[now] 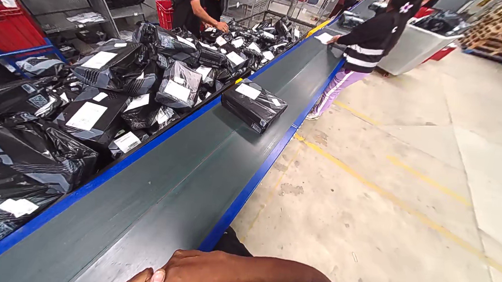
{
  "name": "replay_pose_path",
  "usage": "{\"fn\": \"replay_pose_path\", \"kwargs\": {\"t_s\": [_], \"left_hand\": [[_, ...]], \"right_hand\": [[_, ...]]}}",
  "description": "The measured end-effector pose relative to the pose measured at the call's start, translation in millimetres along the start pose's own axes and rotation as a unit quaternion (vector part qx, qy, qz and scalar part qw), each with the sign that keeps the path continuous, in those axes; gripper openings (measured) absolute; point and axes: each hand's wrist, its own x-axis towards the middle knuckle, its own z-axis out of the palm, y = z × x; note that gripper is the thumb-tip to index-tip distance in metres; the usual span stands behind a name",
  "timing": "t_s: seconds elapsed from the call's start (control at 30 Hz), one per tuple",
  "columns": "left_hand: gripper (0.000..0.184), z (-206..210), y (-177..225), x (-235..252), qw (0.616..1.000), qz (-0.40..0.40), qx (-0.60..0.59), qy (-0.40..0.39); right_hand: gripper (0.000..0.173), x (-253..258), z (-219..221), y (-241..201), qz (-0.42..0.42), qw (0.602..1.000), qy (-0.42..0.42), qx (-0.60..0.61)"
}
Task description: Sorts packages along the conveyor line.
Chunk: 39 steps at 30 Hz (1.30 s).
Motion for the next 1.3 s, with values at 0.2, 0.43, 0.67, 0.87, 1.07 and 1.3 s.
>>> {"fn": "replay_pose_path", "kwargs": {"t_s": [0.2,0.43,0.67,0.87,1.07,1.3], "left_hand": [[0.046,-1.0,-3.1,-1.2,1.000,0.002,0.004,0.008],[0.050,1.2,-7.2,-4.2,0.999,-0.005,0.026,0.025],[0.044,7.2,-15.7,-7.6,0.994,-0.078,0.058,-0.045],[0.061,8.5,-37.6,-16.1,0.987,-0.146,0.009,-0.074],[0.060,5.2,-78.9,-2.9,0.959,-0.259,-0.104,-0.050],[0.082,18.9,-144.0,30.0,0.936,-0.328,-0.127,0.021]], "right_hand": [[0.045,1.8,1.0,1.2,-0.003,1.000,-0.007,0.000],[0.037,2.0,-5.2,2.1,-0.021,0.999,-0.041,-0.021],[0.029,-4.3,-50.1,25.3,0.035,0.990,-0.113,0.075],[0.040,-33.0,-124.4,91.9,0.257,0.951,0.168,-0.048],[0.096,-106.2,-193.2,208.0,0.432,0.806,0.345,-0.210],[0.089,-113.5,-128.3,227.8,0.535,0.783,0.292,-0.122]]}}
